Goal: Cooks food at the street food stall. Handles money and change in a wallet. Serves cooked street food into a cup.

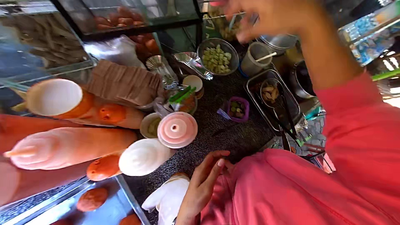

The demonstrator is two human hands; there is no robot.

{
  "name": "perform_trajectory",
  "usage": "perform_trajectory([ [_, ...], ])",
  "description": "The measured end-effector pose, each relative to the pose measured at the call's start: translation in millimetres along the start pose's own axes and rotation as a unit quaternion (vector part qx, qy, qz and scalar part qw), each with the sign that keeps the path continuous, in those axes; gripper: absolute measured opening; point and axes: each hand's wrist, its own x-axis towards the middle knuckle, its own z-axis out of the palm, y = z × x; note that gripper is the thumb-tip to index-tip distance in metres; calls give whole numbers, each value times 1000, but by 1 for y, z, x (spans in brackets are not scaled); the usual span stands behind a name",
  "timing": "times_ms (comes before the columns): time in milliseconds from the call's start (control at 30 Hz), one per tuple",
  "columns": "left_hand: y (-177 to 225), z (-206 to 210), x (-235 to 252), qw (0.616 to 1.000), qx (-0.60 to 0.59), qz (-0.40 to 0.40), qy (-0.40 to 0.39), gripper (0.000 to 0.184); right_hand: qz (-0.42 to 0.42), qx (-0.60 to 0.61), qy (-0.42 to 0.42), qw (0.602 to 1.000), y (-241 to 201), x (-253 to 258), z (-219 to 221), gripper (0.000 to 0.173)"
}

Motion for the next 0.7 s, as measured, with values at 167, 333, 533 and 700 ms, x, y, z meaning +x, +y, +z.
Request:
perform_trajectory([
  [167,-18,34,30,992,61,-79,-82,34,381,71,-28,921,74,-216,114,46],
  [333,-38,77,63,970,127,-148,-147,35,478,147,19,865,85,-322,223,73],
  [533,-72,136,105,949,173,-189,-183,33,466,162,93,865,74,-321,262,92],
  [700,-100,184,139,947,139,-250,-145,55,419,126,143,888,73,-340,262,87],
])
